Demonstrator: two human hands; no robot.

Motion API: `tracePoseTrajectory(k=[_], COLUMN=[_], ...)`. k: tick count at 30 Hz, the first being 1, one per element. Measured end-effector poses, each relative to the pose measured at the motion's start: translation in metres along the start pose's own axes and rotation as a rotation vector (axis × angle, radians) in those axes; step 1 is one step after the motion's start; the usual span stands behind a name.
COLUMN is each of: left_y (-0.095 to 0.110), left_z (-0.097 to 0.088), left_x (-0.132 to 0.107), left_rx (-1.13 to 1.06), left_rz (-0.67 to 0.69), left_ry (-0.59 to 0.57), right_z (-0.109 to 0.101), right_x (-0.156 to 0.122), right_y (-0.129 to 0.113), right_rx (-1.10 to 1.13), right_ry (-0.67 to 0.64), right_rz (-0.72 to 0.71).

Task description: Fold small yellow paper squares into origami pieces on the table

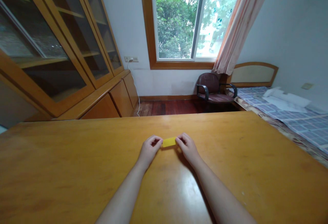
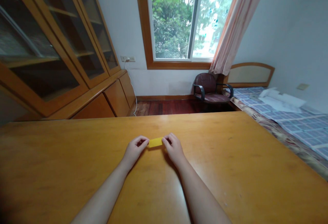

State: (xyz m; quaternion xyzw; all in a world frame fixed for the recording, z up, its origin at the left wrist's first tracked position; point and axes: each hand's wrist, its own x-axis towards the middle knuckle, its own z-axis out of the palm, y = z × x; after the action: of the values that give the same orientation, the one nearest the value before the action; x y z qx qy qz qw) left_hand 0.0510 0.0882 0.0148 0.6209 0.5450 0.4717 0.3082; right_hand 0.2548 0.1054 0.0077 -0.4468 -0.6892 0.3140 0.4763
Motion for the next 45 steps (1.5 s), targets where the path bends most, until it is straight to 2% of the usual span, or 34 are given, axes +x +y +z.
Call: tracePoseTrajectory(k=[9,16,22,28,37,45], left_y=[-0.0011,-0.0010,0.0030,-0.0019,-0.0019,0.0009], left_z=[-0.0010,0.0024,0.0056,0.0081,0.0080,0.0068], left_x=[0.0008,0.0000,-0.0067,-0.0073,-0.0079,-0.0080], left_rx=[-0.040,-0.071,0.108,0.224,0.254,0.221], left_rz=[-0.024,0.049,0.288,0.378,0.356,0.347], left_ry=[0.021,0.085,-0.036,-0.090,-0.172,-0.157], right_z=[-0.0014,-0.0015,-0.0012,-0.0014,-0.0028,-0.0023], right_x=[-0.0001,0.0001,0.0008,0.0004,0.0001,-0.0009], right_y=[-0.0014,-0.0014,-0.0007,-0.0043,-0.0081,-0.0067], right_rx=[0.027,0.048,0.079,0.083,0.092,0.103], right_ry=[0.010,0.007,-0.002,-0.020,-0.037,-0.021], right_rz=[0.030,0.063,0.087,0.087,0.077,0.059])
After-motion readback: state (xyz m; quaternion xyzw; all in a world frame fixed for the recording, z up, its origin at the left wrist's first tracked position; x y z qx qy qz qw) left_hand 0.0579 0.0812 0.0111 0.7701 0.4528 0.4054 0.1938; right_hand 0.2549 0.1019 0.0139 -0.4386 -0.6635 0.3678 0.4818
